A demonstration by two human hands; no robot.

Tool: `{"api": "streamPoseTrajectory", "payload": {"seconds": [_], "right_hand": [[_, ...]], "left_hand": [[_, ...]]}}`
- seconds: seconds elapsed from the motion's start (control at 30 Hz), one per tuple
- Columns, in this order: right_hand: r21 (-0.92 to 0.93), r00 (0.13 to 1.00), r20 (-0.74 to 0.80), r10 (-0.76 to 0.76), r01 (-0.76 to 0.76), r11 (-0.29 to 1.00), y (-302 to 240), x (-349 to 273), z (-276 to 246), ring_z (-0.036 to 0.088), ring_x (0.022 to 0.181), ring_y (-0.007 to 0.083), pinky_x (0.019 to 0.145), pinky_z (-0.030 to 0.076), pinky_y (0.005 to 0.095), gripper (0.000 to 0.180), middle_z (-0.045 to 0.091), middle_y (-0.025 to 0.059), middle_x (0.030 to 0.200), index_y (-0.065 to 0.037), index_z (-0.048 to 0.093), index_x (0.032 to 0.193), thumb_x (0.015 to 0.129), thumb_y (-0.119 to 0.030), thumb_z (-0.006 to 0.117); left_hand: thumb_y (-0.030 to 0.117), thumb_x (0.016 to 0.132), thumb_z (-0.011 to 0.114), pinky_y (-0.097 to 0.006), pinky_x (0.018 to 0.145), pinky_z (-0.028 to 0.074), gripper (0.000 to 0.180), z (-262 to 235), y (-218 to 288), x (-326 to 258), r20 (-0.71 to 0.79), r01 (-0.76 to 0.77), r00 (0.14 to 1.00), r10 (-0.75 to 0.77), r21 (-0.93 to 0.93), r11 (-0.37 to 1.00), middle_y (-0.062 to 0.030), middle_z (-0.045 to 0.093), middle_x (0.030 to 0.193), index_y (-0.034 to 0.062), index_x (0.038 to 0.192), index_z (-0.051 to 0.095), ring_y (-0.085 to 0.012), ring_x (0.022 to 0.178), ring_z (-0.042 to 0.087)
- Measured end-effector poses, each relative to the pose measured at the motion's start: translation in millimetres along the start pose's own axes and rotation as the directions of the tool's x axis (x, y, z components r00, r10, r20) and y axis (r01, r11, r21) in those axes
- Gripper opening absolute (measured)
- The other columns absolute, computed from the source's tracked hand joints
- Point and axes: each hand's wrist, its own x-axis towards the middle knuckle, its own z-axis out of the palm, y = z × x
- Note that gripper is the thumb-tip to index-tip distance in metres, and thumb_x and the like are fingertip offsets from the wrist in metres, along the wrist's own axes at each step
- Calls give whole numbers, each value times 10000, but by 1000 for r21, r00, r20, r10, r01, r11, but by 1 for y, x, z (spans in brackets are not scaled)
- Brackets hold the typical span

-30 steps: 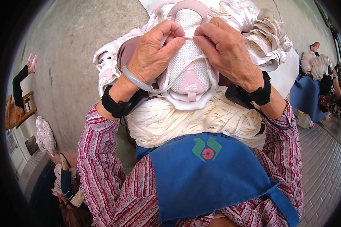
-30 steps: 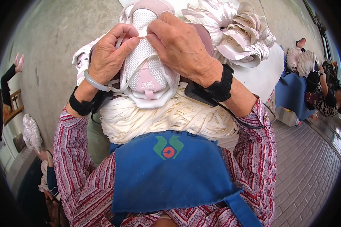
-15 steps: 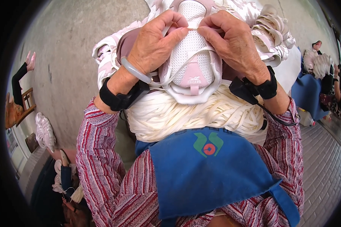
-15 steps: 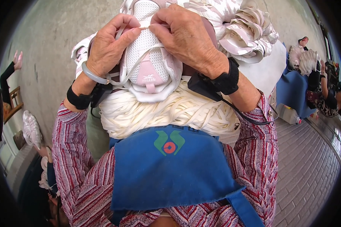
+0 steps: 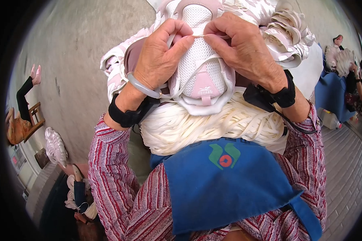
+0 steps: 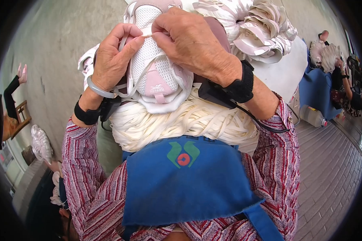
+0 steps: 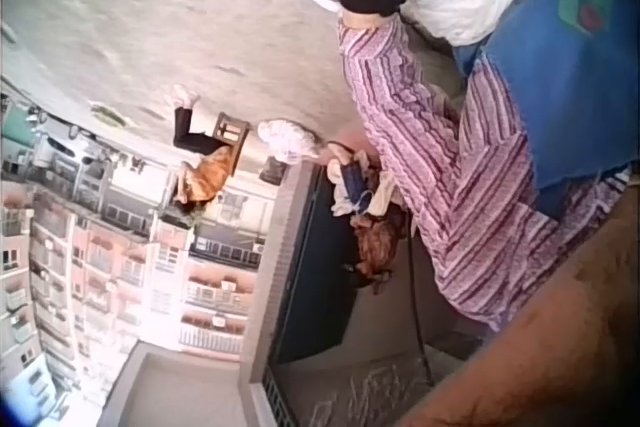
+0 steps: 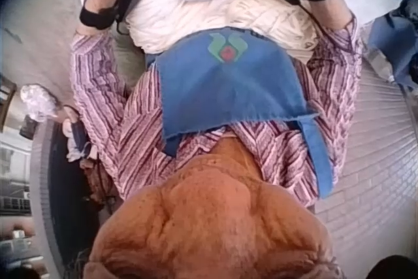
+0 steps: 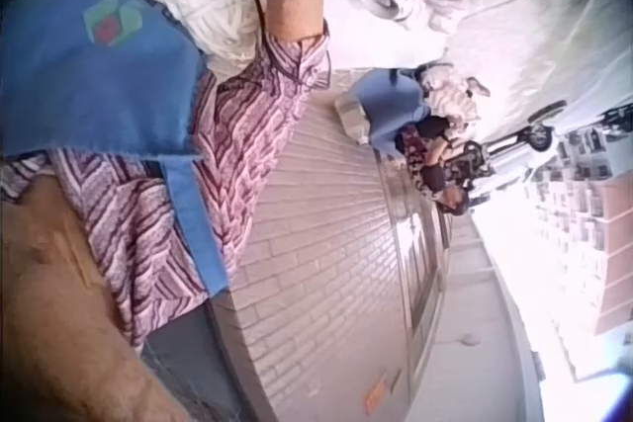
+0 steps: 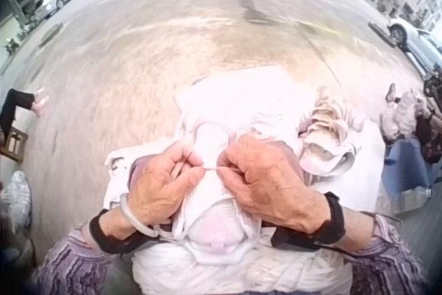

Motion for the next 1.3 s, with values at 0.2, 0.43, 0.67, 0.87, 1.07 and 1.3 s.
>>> {"api": "streamPoseTrajectory", "payload": {"seconds": [0.2,0.43,0.67,0.87,1.07,1.3], "right_hand": [[16,996,25,-85,85,996,4,5,-1,588,700,328,649,469,400,127,577,164,719,5,612,795,800,-121,598],[62,999,-48,-19,22,998,1,-1,1,605,702,319,645,480,385,117,603,165,760,12,622,826,814,-99,586],[109,999,-44,26,-22,994,3,-5,3,507,616,102,556,422,249,111,560,48,699,-5,630,904,861,-108,633],[59,1000,28,12,-14,998,-5,-1,-2,527,628,128,574,436,260,114,583,62,732,2,625,905,857,-101,633],[-91,992,33,-122,124,988,-11,7,-10,573,689,343,607,456,400,86,556,146,748,-27,570,830,787,-71,630],[-185,991,75,-109,121,975,-20,7,-13,586,695,328,587,462,405,94,537,128,753,-41,552,812,797,-93,629]], "left_hand": [[142,902,629,-193,691,431,152,-1,0,0,-2,36,999,-36,-33,999,25,563,808,24,983,578,-46,763,493],[154,921,606,-182,686,424,154,0,0,0,-12,20,1000,-20,-70,997,28,557,821,20,988,572,-35,767,484],[154,921,604,-184,671,424,154,-1,1,-2,-3,26,1000,-27,-51,998,29,555,806,20,988,571,-35,754,484],[157,915,612,-187,662,428,158,-1,-1,-1,-7,22,1000,-22,-26,999,23,565,791,17,975,575,-39,746,496],[166,908,622,-196,647,435,168,-1,-2,-1,-13,9,1000,-9,-23,1000,14,576,780,16,964,574,-43,732,503],[158,923,609,-170,636,404,154,-1,-4,-2,-7,10,1000,-10,-28,1000,39,552,784,19,979,571,-21,723,473]]}}
